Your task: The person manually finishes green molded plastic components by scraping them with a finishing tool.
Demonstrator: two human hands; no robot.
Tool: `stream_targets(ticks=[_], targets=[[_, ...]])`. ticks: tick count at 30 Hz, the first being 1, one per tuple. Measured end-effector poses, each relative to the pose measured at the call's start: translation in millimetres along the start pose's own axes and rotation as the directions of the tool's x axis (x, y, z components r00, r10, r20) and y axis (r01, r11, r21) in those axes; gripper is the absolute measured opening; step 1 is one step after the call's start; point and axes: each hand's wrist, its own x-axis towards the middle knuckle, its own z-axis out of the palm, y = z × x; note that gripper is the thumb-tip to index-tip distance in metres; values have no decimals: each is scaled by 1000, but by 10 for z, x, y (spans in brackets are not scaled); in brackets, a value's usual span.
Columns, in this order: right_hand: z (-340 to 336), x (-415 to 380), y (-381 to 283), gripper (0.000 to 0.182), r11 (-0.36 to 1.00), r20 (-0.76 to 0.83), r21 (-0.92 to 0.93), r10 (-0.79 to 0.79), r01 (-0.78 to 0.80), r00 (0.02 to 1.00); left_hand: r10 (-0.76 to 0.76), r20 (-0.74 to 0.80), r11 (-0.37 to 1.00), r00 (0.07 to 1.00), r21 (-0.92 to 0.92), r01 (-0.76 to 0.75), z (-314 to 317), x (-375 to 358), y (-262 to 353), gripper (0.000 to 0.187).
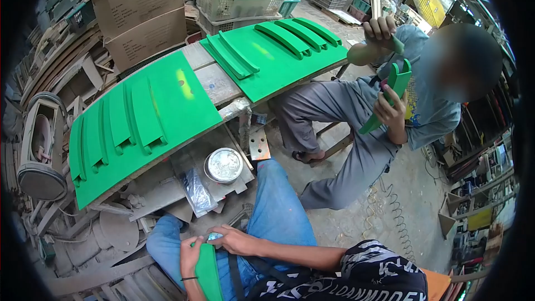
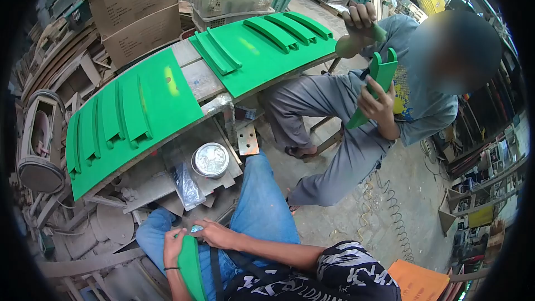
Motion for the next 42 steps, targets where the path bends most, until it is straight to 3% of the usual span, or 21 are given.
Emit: stream_targets(ticks=[2, 4, 11, 13, 15, 27, 30, 33, 37, 39, 42], targets=[[46, -31, -6, 46, 998, 27, -28, 54, -53, 998, -30, 15, 1000, 999, -2, 30, -1, -18, 20, 31], [52, 22, 47, 47, 999, -22, -22, -44, 44, 999, -49, 28, 999, 998, -2, 49, 11, -13, 60, 31], [30, -48, 89, 47, 998, -33, 66, -1, 3, 999, -64, 24, 998, 998, -2, 65, 0, 1, -35, 31], [25, 11, 71, 48, 998, -42, 47, -50, 52, 998, -57, 39, 998, 998, 13, 56, 9, 12, 12, 30], [23, -19, 81, 48, 997, -30, 64, -31, 33, 999, -106, 30, 991, 994, -74, 108, -2, -18, 60, 30], [41, -41, 112, 48, 993, -82, 114, -3, 12, 997, -74, 11, 997, 997, 1, 74, 12, 17, -21, 29], [25, 2, 130, 49, 992, -47, 104, -67, 71, 997, -119, 25, 990, 993, -76, 121, -7, 2, -22, 30], [30, -17, 182, 50, 992, -5, 117, -49, 49, 999, -122, -1, 993, 993, -6, 122, 8, 12, -44, 29], [-24, 3, 153, 50, 992, -18, 96, -74, 76, 997, -134, 33, 990, 990, -44, 136, 19, 5, 0, 29], [-3, 14, 134, 49, 990, -18, 102, -100, 101, 995, -79, 3, 996, 997, -50, 79, -5, 10, -67, 30], [-45, -37, 167, 46, 995, 46, 102, -10, 5, 999, -123, 13, 992, 992, 36, 122, 6, 49, -143, 29]])
